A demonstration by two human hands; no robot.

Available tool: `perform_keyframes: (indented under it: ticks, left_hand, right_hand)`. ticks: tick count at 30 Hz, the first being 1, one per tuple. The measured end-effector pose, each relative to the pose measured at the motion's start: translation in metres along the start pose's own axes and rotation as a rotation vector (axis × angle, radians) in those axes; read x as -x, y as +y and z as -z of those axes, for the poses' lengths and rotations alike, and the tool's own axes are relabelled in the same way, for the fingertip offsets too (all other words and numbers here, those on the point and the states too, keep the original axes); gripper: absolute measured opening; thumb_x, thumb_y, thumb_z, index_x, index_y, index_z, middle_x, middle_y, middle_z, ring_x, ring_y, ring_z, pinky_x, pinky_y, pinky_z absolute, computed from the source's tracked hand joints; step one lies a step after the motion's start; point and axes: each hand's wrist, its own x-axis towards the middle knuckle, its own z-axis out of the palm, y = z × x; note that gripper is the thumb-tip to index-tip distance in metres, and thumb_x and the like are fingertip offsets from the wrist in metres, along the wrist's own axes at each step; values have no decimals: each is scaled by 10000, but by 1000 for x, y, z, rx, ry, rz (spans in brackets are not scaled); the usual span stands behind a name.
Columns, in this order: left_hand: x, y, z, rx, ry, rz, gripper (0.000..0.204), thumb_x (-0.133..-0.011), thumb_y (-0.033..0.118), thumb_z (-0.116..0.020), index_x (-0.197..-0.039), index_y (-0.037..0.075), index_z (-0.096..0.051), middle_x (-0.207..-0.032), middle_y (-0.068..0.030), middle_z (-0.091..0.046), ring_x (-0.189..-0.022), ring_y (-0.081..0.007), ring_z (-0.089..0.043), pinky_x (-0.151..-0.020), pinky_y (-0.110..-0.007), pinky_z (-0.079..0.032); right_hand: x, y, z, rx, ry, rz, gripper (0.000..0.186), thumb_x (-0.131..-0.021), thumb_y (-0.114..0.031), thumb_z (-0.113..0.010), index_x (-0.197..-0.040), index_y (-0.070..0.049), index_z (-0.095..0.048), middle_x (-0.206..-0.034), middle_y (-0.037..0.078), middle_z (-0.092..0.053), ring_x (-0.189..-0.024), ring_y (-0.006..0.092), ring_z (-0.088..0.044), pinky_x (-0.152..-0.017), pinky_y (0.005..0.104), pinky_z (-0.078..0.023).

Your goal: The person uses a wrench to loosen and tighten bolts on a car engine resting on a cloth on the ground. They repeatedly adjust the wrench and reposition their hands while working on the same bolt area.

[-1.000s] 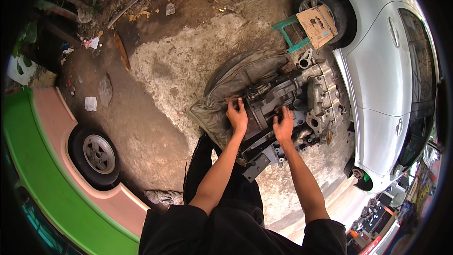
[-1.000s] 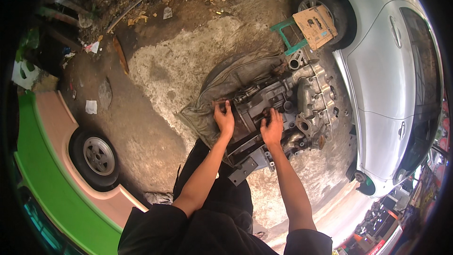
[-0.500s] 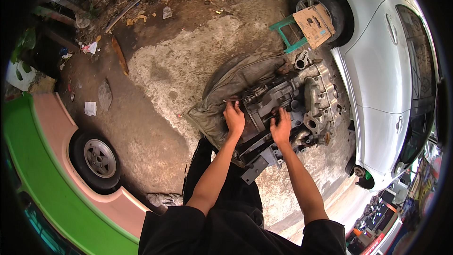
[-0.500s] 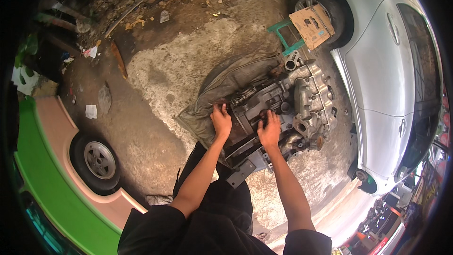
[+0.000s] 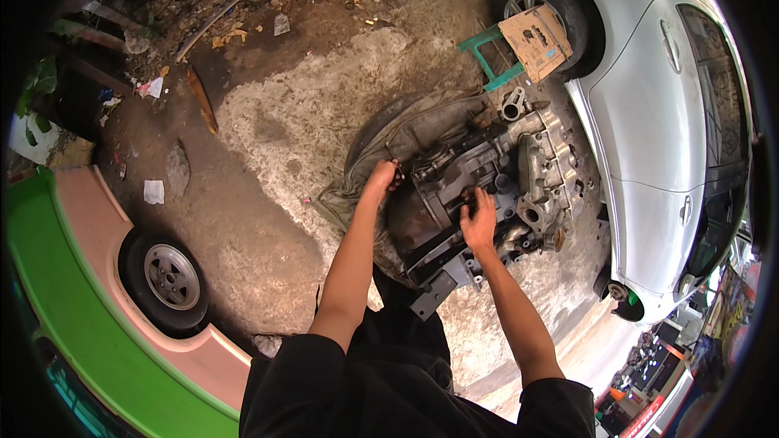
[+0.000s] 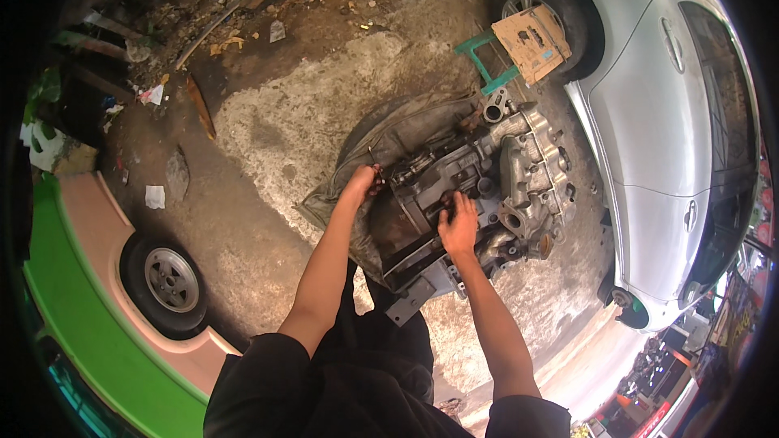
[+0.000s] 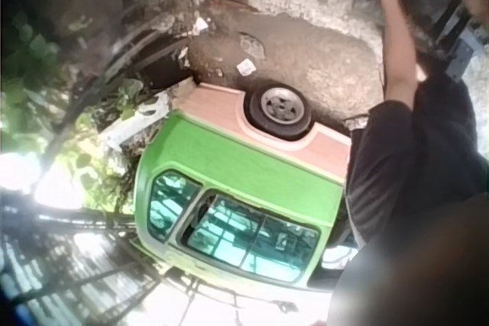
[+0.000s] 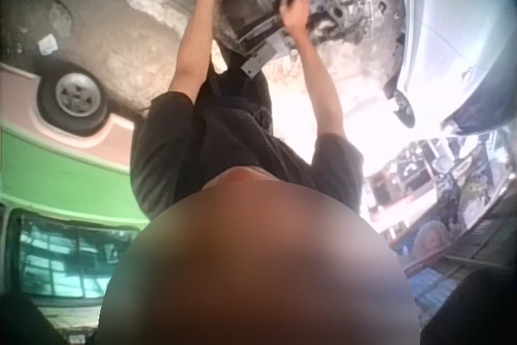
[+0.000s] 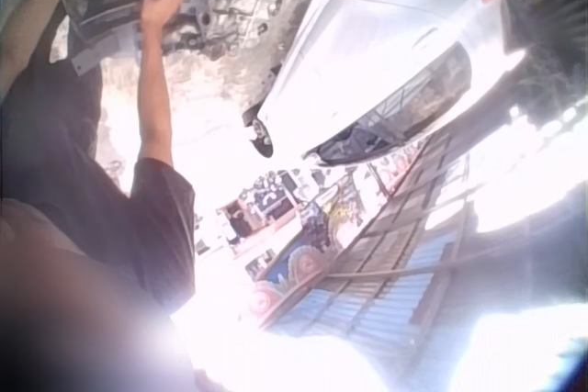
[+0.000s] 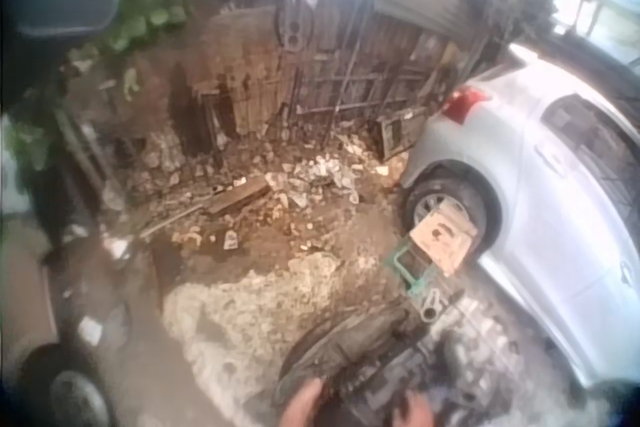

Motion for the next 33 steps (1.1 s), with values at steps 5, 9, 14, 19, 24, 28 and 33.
perform_keyframes:
  ticks: [5,9,14,19,24,28,33]
  left_hand:
    - [22,-7,7,-152,54,-215,276,-1071,247,-458,-1006,15,-592,-806,-98,-648,-604,-177,-597,-518,-317,-454]
    - [37,-27,-1,-74,130,-449,249,-1054,208,-526,-1087,-29,-597,-862,-117,-676,-726,-190,-673,-631,-330,-548]
    - [49,-43,-14,-145,277,-605,317,-1030,232,-602,-1157,-58,-598,-963,-127,-687,-846,-181,-665,-760,-313,-527]
    - [70,-41,-32,-90,409,-554,343,-1021,274,-611,-1156,-40,-638,-972,-165,-707,-888,-258,-678,-792,-379,-506]
    - [79,-41,-50,25,518,-600,338,-1018,277,-612,-1153,-30,-654,-958,-180,-723,-884,-274,-694,-779,-403,-510]
    - [82,-44,-52,23,525,-654,323,-1021,266,-607,-1144,-28,-658,-982,-178,-726,-905,-255,-695,-788,-387,-514]
    - [92,-48,-55,-52,493,-687,277,-1026,214,-591,-1144,-27,-660,-996,-169,-716,-935,-239,-676,-823,-369,-507]
  right_hand:
    - [-3,-1,3,-3,-51,-15,355,-776,-79,-644,-1112,12,-577,-1092,197,-591,-1057,409,-526,-949,498,-429]
    - [-3,1,3,-19,-102,-42,341,-774,-71,-643,-1098,9,-576,-1091,204,-588,-1056,416,-525,-947,499,-433]
    - [-3,1,2,-19,-66,-22,330,-774,-70,-647,-1087,6,-577,-1094,208,-587,-1060,424,-527,-948,500,-433]
    - [-4,0,4,-25,-97,-34,323,-775,-68,-647,-1084,-4,-580,-1083,204,-591,-1058,423,-528,-952,498,-432]
    - [-2,-4,3,-20,-17,-25,323,-776,-62,-644,-1088,-7,-581,-1062,198,-595,-1049,415,-529,-956,495,-429]
    - [-2,-4,2,-22,-21,-19,328,-776,-61,-643,-1091,0,-579,-1074,202,-592,-1052,414,-526,-958,496,-429]
    - [-2,-7,3,-3,22,-20,348,-774,-67,-643,-1106,16,-576,-1094,210,-588,-1058,420,-523,-959,500,-428]
